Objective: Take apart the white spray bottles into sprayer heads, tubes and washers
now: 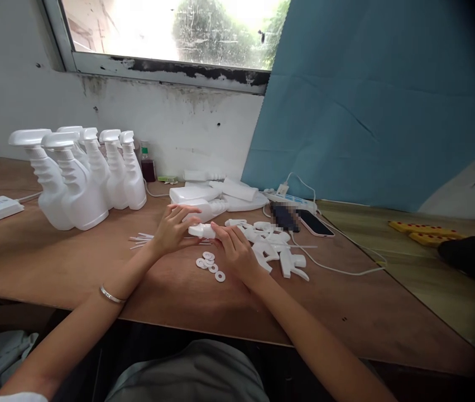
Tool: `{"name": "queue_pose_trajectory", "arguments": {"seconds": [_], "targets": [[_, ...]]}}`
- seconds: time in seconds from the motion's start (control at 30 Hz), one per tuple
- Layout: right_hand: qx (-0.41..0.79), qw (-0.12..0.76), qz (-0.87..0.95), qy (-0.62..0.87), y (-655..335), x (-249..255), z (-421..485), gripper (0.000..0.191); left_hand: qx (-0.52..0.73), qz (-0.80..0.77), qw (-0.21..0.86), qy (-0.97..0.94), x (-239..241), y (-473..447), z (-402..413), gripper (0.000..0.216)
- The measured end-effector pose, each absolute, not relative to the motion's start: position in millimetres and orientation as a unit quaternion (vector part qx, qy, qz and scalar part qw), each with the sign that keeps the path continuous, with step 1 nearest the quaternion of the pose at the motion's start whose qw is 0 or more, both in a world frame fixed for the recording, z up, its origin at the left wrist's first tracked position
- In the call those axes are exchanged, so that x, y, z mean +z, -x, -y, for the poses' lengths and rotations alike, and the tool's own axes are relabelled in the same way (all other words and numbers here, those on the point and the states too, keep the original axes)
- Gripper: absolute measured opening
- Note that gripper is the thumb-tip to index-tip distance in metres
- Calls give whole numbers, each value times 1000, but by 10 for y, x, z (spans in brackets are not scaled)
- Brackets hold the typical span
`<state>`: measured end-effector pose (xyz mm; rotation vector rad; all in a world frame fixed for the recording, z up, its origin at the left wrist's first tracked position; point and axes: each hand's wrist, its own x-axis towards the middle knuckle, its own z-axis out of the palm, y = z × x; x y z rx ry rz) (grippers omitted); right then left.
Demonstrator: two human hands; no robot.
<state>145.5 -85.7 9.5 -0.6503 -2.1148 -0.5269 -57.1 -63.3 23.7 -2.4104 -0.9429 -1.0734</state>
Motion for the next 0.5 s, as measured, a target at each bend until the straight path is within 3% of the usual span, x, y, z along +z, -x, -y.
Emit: {"name": "queue_pose_trajectory", "arguments": {"seconds": [0.3, 0.5], "targets": [[-206, 385, 863, 254, -1417, -67, 826, 37, -368, 324, -101, 865, 241, 427, 686, 31], [-167, 431, 857, 228, -1435, 7, 872, 34, -397, 327, -223, 828, 321, 481, 718, 34]]}}
